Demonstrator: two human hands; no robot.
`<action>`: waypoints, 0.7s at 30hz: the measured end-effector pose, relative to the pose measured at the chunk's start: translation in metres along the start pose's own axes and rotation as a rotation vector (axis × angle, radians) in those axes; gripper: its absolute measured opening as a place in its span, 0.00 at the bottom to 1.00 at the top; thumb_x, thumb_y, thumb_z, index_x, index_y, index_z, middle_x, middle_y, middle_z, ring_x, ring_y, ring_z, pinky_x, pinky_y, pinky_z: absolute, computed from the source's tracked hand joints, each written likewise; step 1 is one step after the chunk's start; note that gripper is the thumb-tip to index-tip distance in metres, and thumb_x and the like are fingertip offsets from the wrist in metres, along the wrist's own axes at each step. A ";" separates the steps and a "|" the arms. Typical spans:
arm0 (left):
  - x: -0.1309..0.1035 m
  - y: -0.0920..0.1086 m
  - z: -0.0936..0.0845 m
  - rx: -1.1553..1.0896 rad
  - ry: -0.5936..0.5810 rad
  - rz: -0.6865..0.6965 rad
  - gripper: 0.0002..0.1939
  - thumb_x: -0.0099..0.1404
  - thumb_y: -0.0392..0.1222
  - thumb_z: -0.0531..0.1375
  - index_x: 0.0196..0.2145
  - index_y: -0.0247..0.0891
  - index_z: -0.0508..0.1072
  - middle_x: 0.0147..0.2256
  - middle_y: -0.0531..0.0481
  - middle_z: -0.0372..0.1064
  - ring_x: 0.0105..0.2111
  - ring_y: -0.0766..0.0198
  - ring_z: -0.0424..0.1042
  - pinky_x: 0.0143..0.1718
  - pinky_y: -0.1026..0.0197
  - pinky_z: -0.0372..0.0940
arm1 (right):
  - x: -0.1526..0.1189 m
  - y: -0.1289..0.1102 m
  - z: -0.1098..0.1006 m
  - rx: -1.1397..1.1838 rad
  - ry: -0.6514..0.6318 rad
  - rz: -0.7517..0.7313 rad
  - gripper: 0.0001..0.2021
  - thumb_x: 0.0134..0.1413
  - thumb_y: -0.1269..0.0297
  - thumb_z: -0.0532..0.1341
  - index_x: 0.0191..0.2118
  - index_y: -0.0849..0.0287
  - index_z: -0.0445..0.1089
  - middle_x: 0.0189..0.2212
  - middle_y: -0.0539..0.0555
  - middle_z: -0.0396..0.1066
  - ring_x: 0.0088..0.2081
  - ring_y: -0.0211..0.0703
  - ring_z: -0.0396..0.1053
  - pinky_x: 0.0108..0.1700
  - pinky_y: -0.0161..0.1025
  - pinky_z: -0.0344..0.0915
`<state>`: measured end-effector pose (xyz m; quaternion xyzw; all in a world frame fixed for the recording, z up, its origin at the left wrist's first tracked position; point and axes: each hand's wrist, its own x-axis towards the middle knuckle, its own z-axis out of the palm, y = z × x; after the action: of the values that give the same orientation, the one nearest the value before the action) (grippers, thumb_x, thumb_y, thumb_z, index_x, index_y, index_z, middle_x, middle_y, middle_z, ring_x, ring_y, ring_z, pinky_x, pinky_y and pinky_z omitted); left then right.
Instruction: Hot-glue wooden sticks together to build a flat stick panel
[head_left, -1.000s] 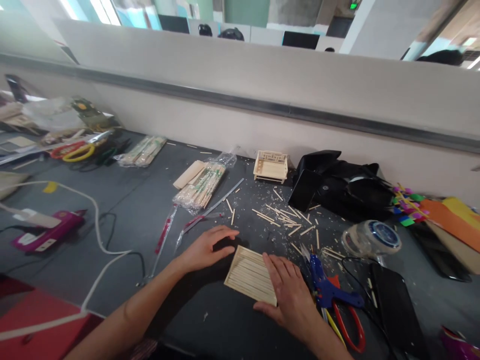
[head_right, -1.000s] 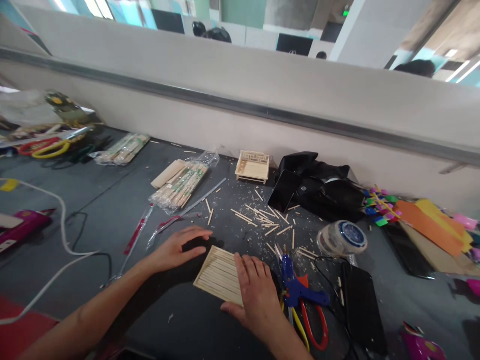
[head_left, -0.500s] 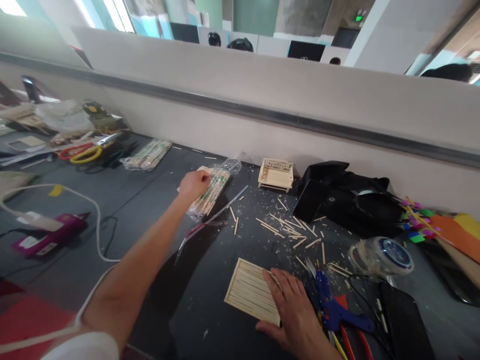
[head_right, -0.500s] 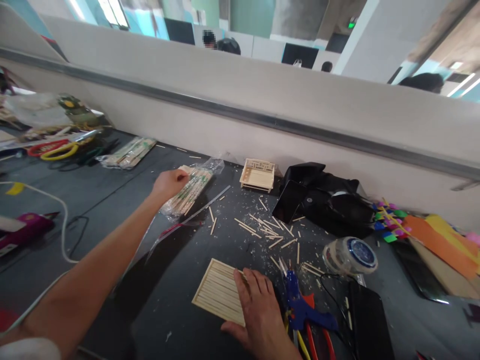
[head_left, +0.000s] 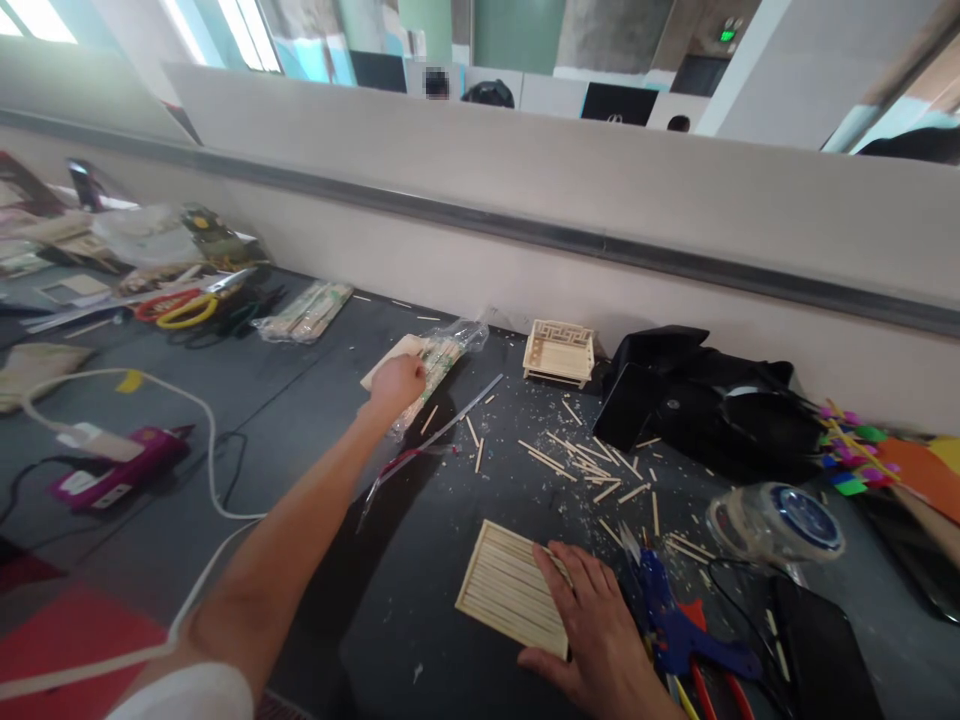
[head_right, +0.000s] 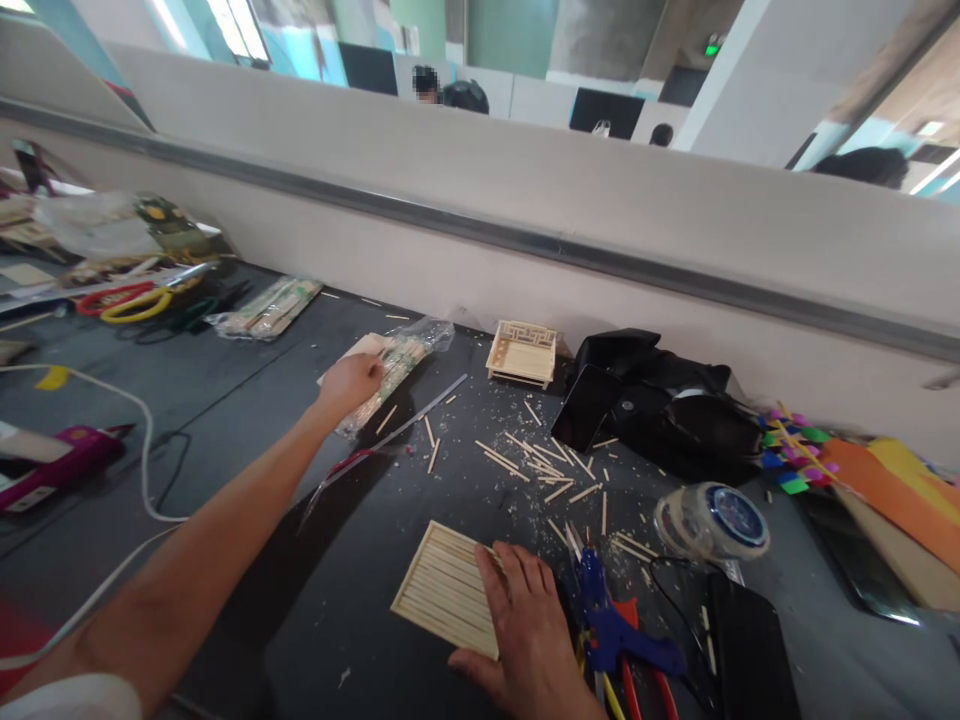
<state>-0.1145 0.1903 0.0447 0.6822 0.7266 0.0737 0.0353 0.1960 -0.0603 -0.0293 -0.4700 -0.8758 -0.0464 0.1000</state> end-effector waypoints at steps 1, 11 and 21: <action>0.000 0.000 -0.001 -0.014 0.010 0.002 0.16 0.65 0.37 0.49 0.37 0.37 0.77 0.42 0.39 0.75 0.46 0.49 0.74 0.40 0.59 0.65 | 0.000 0.000 0.000 0.007 -0.009 0.005 0.47 0.48 0.32 0.62 0.67 0.57 0.57 0.55 0.62 0.71 0.52 0.59 0.69 0.52 0.50 0.62; -0.034 -0.015 -0.019 -0.159 -0.010 0.039 0.17 0.66 0.44 0.48 0.40 0.39 0.74 0.37 0.48 0.77 0.36 0.59 0.75 0.36 0.64 0.64 | 0.001 0.004 -0.004 0.017 -0.032 -0.019 0.47 0.48 0.33 0.63 0.67 0.58 0.58 0.55 0.62 0.72 0.51 0.59 0.70 0.50 0.50 0.64; -0.075 -0.046 -0.007 -0.126 -0.029 0.065 0.15 0.63 0.49 0.55 0.41 0.38 0.73 0.45 0.41 0.73 0.44 0.54 0.74 0.45 0.59 0.65 | 0.001 0.008 -0.001 0.023 -0.038 -0.022 0.46 0.49 0.34 0.62 0.67 0.57 0.58 0.55 0.62 0.72 0.52 0.60 0.70 0.50 0.50 0.64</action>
<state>-0.1558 0.1125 0.0408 0.7029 0.6973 0.1105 0.0863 0.2022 -0.0557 -0.0282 -0.4597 -0.8832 -0.0285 0.0882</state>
